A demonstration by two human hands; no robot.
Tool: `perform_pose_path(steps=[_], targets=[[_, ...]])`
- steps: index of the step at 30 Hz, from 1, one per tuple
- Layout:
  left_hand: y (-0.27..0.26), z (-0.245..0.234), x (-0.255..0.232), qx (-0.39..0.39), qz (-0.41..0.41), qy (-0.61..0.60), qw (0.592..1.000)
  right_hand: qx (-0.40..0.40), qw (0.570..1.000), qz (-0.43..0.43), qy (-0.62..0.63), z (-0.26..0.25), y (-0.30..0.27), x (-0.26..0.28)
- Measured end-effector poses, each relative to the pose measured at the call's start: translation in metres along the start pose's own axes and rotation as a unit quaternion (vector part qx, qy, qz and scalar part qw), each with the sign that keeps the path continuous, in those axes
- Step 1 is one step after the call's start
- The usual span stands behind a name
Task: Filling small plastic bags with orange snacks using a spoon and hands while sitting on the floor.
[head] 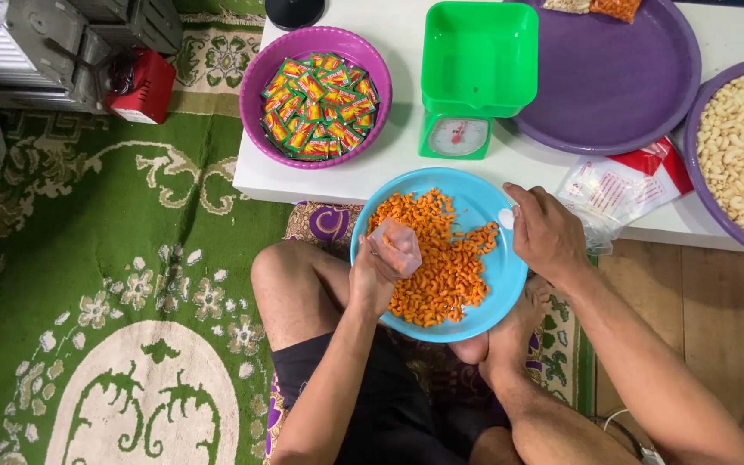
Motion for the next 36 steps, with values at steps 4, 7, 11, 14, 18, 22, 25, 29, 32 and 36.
perform_pose_path(steps=[4, 7, 11, 14, 18, 22, 25, 29, 32, 36], targets=[[-0.009, 0.014, -0.005, 0.005, -0.001, 0.007, 1.0, 0.076, 0.994, 0.081, 0.019, 0.028, -0.025, -0.015], [-0.01, 0.016, -0.005, 0.014, 0.002, 0.011, 1.0, 0.17, 0.94, 0.267, 0.131, 0.065, -0.058, -0.038], [-0.012, 0.015, -0.004, 0.003, -0.009, 0.008, 1.0, 0.119, 0.893, 0.37, 0.227, 0.093, -0.086, -0.044], [-0.01, 0.01, -0.003, 0.002, -0.006, 0.012, 1.0, 0.097, 0.87, 0.395, 0.279, 0.103, -0.087, -0.035], [-0.015, 0.018, -0.008, -0.005, -0.007, 0.008, 1.0, 0.077, 0.874, 0.383, 0.289, 0.106, -0.078, -0.024], [-0.021, 0.022, -0.01, -0.018, -0.008, 0.014, 1.0, 0.064, 0.892, 0.338, 0.292, 0.093, -0.057, -0.014], [-0.016, 0.018, -0.007, -0.019, -0.005, 0.017, 1.0, 0.039, 0.897, 0.318, 0.304, 0.083, -0.049, -0.018], [-0.013, 0.014, -0.003, -0.014, -0.006, 0.022, 1.0, 0.035, 0.905, 0.317, 0.282, 0.069, -0.045, -0.026], [-0.014, 0.018, -0.003, -0.008, -0.007, 0.018, 1.0, 0.016, 0.904, 0.311, 0.293, 0.066, -0.046, -0.032], [-0.004, 0.003, 0.007, -0.01, -0.013, 0.012, 1.0, -0.014, 0.901, 0.31, 0.304, 0.065, -0.051, -0.037]])
Point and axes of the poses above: each hand's wrist, its own y-axis towards the middle knuckle, its own z-axis out of the palm, x = y × z, the point moved 10 cm from there along y, towards the middle knuckle, and after that the axes turned 7 degrees about -z, right-handed, at the moved point
